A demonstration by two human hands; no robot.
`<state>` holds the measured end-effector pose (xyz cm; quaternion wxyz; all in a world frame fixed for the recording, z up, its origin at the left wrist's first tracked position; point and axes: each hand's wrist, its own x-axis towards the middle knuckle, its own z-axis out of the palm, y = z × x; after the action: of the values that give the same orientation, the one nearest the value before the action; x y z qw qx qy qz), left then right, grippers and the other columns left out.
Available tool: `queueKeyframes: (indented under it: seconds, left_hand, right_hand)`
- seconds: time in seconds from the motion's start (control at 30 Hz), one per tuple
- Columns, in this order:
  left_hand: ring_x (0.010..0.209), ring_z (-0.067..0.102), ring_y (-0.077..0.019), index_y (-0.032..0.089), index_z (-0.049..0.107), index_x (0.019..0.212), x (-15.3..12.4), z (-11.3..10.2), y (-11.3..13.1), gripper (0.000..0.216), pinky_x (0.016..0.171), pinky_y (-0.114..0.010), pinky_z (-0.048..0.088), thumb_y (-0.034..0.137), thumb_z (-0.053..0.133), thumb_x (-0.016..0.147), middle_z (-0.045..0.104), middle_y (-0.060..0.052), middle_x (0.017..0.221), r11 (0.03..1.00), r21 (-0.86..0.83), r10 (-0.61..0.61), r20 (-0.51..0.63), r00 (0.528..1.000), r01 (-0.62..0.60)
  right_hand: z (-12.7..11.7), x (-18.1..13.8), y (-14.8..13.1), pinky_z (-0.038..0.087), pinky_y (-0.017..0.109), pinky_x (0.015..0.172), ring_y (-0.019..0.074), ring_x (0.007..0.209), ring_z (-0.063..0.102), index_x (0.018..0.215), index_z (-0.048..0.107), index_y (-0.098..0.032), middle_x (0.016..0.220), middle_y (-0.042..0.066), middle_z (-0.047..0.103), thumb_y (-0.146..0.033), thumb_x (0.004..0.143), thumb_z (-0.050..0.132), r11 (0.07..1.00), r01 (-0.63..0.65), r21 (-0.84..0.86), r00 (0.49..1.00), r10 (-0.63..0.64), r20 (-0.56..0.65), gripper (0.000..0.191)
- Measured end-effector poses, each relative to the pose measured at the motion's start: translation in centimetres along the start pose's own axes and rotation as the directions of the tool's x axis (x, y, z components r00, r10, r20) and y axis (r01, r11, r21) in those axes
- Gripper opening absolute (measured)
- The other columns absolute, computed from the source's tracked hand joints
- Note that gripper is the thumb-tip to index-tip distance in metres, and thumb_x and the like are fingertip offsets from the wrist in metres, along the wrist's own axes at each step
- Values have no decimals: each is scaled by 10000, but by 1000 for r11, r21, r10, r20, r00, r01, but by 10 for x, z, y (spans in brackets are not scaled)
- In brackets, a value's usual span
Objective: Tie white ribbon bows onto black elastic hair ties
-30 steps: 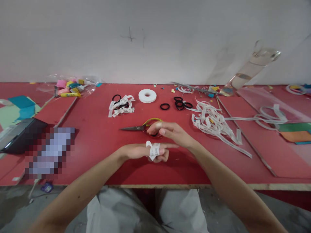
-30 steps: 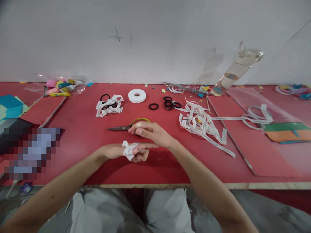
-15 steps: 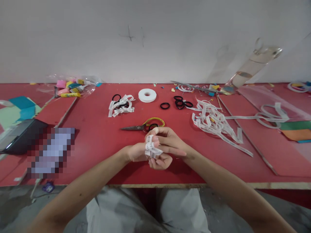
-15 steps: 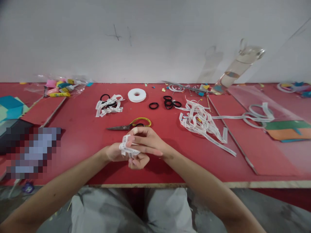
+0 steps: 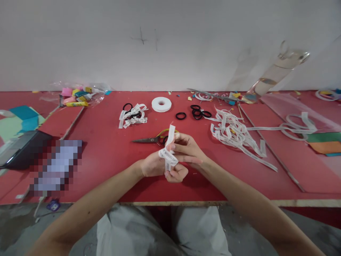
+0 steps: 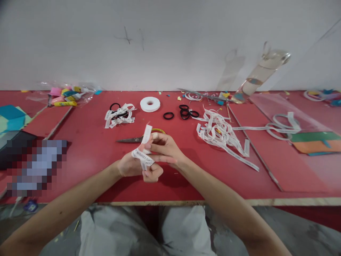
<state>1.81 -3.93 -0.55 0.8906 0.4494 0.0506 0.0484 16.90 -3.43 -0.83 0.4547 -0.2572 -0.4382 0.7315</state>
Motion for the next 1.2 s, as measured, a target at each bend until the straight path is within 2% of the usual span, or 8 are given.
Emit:
queueKeyframes:
  seconds: [0.13,0.3,0.57,0.8,0.9,0.97,1.03,1.2]
  left_hand:
    - [503,181,-112,58,423,1404,1,2,-1,954,518,-280,150,798,210,841,301,62,618,999,-32,24,11,1000,-24]
    - [485,165,-101,76,462,1374,0,1,0,939,523,-281,158,789,135,859,293,68,606,987,-89,135,-35,990,-137]
    - [486,155,-89,117,550,1250,0,-8,1,960,501,-259,99,842,97,814,260,66,614,985,-68,152,-94,984,-159]
    - [484,137,-88,139,585,1117,-2,-11,3,799,497,-243,102,772,161,879,269,65,601,974,-67,197,-214,957,-215]
    - [475,133,-80,166,566,945,-1,-12,3,730,484,-234,105,790,198,865,270,66,594,971,-85,194,-262,945,-223]
    - [467,147,-74,175,511,817,0,-13,3,705,474,-228,117,815,216,843,284,62,590,968,-90,195,-321,927,-235]
    - [462,173,-72,178,463,738,1,-14,2,705,465,-223,139,828,207,832,301,53,583,965,-83,197,-389,900,-247]
    - [440,205,-76,193,402,683,5,-13,1,668,438,-204,171,814,220,847,310,52,532,960,-67,187,-563,805,-270]
  right_hand:
    - [3,0,0,509,156,561,59,604,598,740,648,-165,697,-23,627,-312,732,815,997,5,81,998,0,-63,223]
    - [5,-1,-2,554,184,580,86,633,639,758,653,-187,719,-17,660,-323,712,824,993,54,107,985,-35,-168,223]
    - [-7,0,-3,576,192,643,99,722,657,756,692,-198,779,0,694,-298,700,825,989,147,-6,979,-147,-145,175]
    - [-8,4,1,531,159,586,83,660,627,743,671,-192,704,-4,670,-324,698,823,991,131,4,948,-124,-294,206]
    - [-10,1,2,540,200,648,98,710,628,789,668,-200,777,1,670,-311,746,787,966,216,-142,945,-244,-219,168]
    - [-11,-2,1,552,259,729,128,794,641,821,668,-204,855,20,667,-287,792,746,893,312,-325,927,-361,-102,118]
    - [-12,-4,-1,547,311,783,161,864,643,848,669,-210,904,43,660,-248,831,700,749,417,-516,885,-463,43,52]
    - [-16,-1,-3,524,387,828,204,903,640,933,678,-251,911,58,680,-150,820,671,194,659,-727,663,-606,439,151]
